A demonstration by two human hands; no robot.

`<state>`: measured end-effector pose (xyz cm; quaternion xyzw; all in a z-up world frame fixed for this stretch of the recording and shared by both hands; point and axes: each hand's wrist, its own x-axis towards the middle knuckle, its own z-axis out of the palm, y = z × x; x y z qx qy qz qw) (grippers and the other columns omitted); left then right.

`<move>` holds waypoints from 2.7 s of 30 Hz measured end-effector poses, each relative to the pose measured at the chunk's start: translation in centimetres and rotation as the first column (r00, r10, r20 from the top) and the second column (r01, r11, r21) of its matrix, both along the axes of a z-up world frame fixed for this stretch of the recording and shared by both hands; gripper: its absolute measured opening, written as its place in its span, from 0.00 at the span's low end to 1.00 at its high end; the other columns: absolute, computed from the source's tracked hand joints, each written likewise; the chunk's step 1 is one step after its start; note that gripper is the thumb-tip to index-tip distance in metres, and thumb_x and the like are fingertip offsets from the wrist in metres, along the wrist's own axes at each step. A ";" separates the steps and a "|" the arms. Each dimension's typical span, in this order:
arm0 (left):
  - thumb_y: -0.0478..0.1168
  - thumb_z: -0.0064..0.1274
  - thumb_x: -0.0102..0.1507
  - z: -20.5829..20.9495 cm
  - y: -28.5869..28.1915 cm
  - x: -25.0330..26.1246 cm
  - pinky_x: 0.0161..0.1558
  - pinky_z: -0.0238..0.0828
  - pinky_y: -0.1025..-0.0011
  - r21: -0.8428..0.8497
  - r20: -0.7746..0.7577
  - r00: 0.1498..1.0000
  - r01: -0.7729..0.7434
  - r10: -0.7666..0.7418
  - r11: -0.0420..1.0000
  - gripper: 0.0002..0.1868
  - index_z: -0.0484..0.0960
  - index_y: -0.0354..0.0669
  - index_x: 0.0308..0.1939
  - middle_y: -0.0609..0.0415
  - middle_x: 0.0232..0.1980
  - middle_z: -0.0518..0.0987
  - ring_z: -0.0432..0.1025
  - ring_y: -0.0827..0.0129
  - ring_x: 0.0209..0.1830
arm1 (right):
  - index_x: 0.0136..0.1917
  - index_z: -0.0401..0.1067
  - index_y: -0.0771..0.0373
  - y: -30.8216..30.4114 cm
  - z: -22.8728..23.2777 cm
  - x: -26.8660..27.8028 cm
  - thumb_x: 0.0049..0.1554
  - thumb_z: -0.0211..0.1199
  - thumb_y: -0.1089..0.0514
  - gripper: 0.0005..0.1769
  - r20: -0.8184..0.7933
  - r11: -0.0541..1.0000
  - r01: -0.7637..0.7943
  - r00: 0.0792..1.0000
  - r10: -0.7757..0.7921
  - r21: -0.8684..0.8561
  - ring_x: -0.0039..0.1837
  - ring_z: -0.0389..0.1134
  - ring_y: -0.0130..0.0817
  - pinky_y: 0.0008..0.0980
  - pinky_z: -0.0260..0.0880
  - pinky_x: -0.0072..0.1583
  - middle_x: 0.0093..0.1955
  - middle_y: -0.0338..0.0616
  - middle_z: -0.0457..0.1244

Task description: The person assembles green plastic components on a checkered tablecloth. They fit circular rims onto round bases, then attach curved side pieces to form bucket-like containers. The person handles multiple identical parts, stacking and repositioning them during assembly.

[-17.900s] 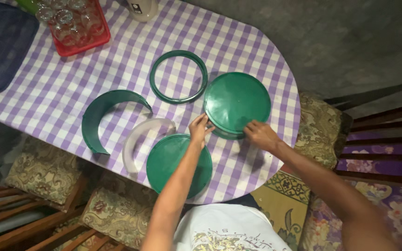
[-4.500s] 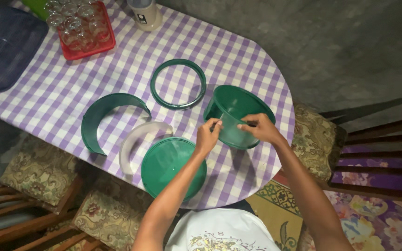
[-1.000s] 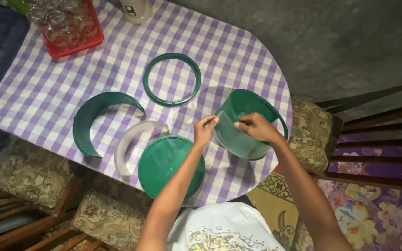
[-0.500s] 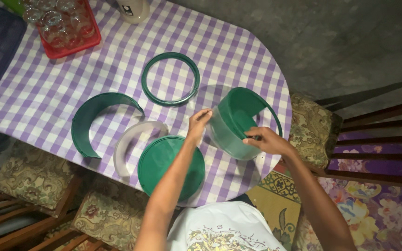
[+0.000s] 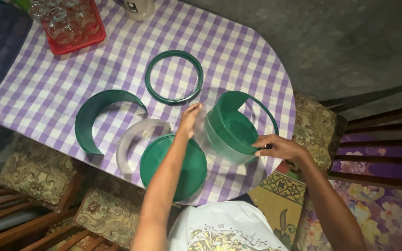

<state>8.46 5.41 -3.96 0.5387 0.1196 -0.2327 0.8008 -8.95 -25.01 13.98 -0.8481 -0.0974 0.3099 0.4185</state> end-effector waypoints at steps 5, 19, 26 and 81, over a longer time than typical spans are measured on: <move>0.41 0.58 0.65 1.8 2.2 -0.4 0.51 0.79 0.61 -0.183 -0.046 0.999 -0.004 -0.005 0.983 0.17 0.81 0.38 0.55 0.55 0.51 0.80 0.76 0.67 0.49 | 0.60 0.79 0.58 0.5 -0.2 -0.2 0.53 0.68 0.49 0.23 0.119 0.983 0.052 0.992 -0.031 -0.176 0.56 0.72 0.41 0.41 0.74 0.59 0.56 0.48 0.70; 0.37 0.56 0.69 2.2 8.5 -0.7 0.56 0.77 0.60 -0.340 0.172 0.979 -0.047 0.111 0.939 0.11 0.82 0.38 0.54 0.57 0.52 0.80 0.74 0.69 0.55 | 0.55 0.81 0.61 1.8 -6.4 1.6 0.52 0.71 0.53 0.18 0.503 0.928 0.160 0.864 0.033 -0.336 0.52 0.70 0.50 0.47 0.71 0.55 0.48 0.55 0.69; 0.38 0.56 0.68 5.3 12.3 -2.1 0.53 0.75 0.67 -0.315 0.184 0.978 -0.040 0.102 0.948 0.12 0.82 0.40 0.55 0.56 0.51 0.80 0.74 0.69 0.54 | 0.64 0.74 0.60 0.9 -8.2 3.9 0.42 0.70 0.64 0.34 0.407 0.947 -0.001 0.902 0.140 -0.322 0.62 0.67 0.57 0.46 0.68 0.64 0.62 0.62 0.64; 0.40 0.61 0.60 5.1 26.7 -19.3 0.55 0.77 0.67 0.604 0.541 0.817 -0.542 0.199 0.585 0.20 0.85 0.37 0.55 0.41 0.51 0.86 0.83 0.61 0.50 | 0.48 0.83 0.61 27.1 -9.7 14.1 0.56 0.71 0.58 0.08 0.687 0.995 0.087 0.720 -0.098 0.051 0.39 0.71 0.42 0.40 0.70 0.44 0.40 0.51 0.66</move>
